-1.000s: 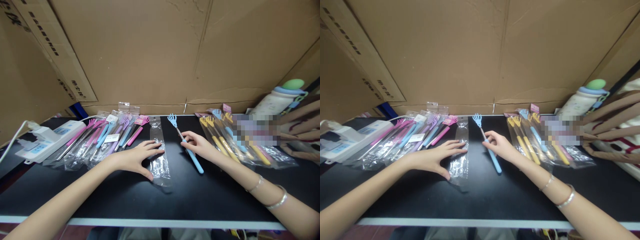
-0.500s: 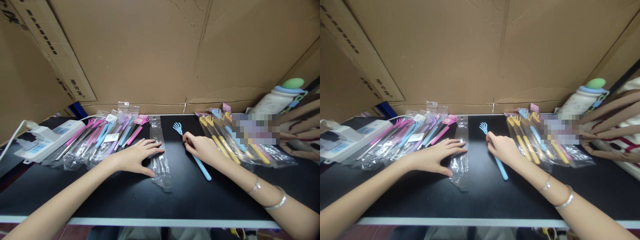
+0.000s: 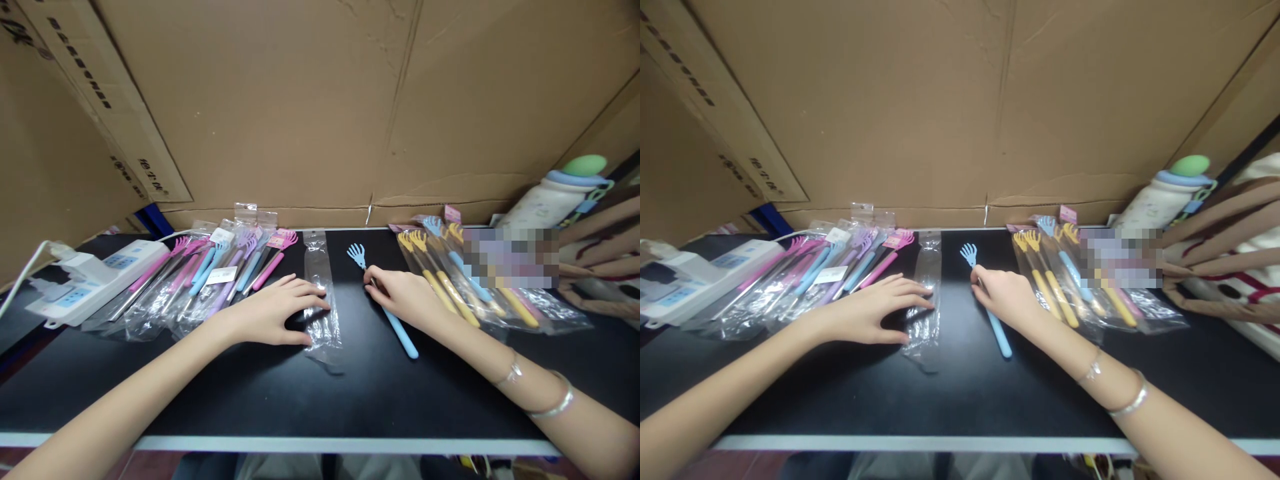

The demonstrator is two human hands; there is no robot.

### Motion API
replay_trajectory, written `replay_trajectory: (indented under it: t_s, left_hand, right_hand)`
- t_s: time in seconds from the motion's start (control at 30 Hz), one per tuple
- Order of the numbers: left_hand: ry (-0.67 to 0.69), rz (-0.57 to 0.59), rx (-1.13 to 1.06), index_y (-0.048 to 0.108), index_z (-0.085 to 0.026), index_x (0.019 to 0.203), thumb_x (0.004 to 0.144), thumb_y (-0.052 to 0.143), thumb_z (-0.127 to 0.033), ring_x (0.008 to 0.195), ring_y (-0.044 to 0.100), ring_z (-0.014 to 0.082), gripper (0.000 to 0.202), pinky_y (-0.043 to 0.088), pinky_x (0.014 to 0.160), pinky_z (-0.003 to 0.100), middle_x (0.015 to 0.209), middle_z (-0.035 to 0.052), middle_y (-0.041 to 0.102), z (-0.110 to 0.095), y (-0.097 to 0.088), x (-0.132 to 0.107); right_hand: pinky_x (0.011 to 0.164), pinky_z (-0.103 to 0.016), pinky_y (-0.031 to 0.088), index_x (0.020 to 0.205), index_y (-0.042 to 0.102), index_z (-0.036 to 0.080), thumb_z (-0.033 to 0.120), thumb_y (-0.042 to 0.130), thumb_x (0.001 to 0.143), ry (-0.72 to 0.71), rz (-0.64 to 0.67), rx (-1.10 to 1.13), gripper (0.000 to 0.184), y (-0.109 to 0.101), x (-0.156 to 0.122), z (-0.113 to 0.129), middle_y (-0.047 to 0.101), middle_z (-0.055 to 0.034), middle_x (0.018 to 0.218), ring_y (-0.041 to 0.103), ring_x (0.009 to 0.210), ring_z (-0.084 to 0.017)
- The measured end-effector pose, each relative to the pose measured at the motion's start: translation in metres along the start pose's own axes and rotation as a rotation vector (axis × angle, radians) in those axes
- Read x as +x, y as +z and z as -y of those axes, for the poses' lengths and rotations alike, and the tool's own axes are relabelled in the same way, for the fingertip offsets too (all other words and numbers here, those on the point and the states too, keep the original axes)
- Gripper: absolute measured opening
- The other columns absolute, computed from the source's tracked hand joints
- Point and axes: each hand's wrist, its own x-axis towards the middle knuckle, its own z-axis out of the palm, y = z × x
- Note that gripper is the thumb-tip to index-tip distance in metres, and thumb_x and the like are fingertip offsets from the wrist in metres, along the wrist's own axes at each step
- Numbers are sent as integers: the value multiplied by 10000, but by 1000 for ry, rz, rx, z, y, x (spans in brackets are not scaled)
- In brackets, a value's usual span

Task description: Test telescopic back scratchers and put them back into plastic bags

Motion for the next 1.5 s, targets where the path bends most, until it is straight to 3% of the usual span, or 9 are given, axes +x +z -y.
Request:
replay_trajectory:
  t_s: [0.17, 0.4, 0.53, 0.67, 0.9, 1.13, 1.23, 1.37, 1.5]
  left_hand:
    - [33, -31, 35, 552, -261, 1187, 813, 613, -390, 1158, 507, 207, 400, 335, 1022, 358, 1290, 33, 552, -3, -1, 2]
    - [111, -100, 220, 619, -233, 991, 886, 497, -249, 913, 597, 153, 161, 395, 872, 306, 1017, 2, 663, -4, 4, 7]
    - [101, -169, 315, 618, -212, 909, 902, 479, -261, 791, 600, 143, 148, 412, 732, 280, 869, 2, 654, -5, 9, 9]
    - [79, -283, 400, 596, -186, 819, 907, 465, -266, 681, 580, 131, 177, 391, 628, 264, 748, -2, 627, -11, 15, 10]
    - [82, -443, 494, 556, -188, 743, 903, 450, -253, 637, 557, 123, 203, 361, 595, 259, 662, -11, 599, -24, 24, 12]
    - [79, -510, 445, 587, -203, 825, 925, 434, -249, 728, 585, 121, 189, 397, 623, 250, 771, -10, 656, -29, 23, 11]
    - [30, -592, 378, 587, -205, 887, 923, 438, -227, 774, 581, 132, 155, 411, 639, 248, 820, -4, 663, -30, 19, 10]
    - [-28, -685, 257, 564, -191, 924, 916, 424, -184, 731, 574, 131, 140, 429, 632, 246, 807, 6, 650, -31, 16, 9]
    - [29, -575, 164, 520, -188, 1115, 923, 439, -232, 987, 594, 161, 213, 479, 821, 279, 1063, 44, 657, -32, 18, 11]
  right_hand:
    - [543, -241, 303, 927, 576, 233, 284, 437, 906, -71, -41, -35, 149, 0, -2, 0, 683, -12, 883, 640, 761, -165]
    - [540, -246, 321, 903, 607, 218, 268, 432, 913, -124, -150, -117, 182, -1, -5, 4, 650, -31, 857, 620, 782, -148]
    - [558, -248, 336, 872, 603, 213, 260, 403, 932, -255, -234, -97, 214, 1, -8, 11, 629, -26, 800, 585, 764, -136]
    - [621, -251, 363, 866, 601, 199, 238, 384, 941, -425, -233, -30, 233, 1, -15, 26, 624, -38, 795, 559, 781, -146]
    - [650, -278, 372, 895, 606, 195, 339, 533, 878, -529, -236, -23, 163, 2, -23, 44, 626, -47, 795, 545, 785, -169]
    - [589, -268, 329, 756, 546, 191, 142, 429, 874, -465, -271, -46, 173, 7, -21, 41, 600, -22, 693, 537, 680, -137]
    - [586, -247, 334, 853, 536, 203, 130, 406, 865, -313, -198, 126, 149, 6, -20, 37, 626, -10, 751, 555, 675, -127]
    - [589, -232, 372, 885, 462, 229, 184, 434, 843, -61, -72, 571, 67, 4, -17, 33, 619, 21, 788, 558, 648, -118]
    - [661, -260, 447, 826, 388, 227, 274, 489, 842, -98, 70, 1134, 112, 10, -13, 36, 603, 15, 758, 593, 728, -135]
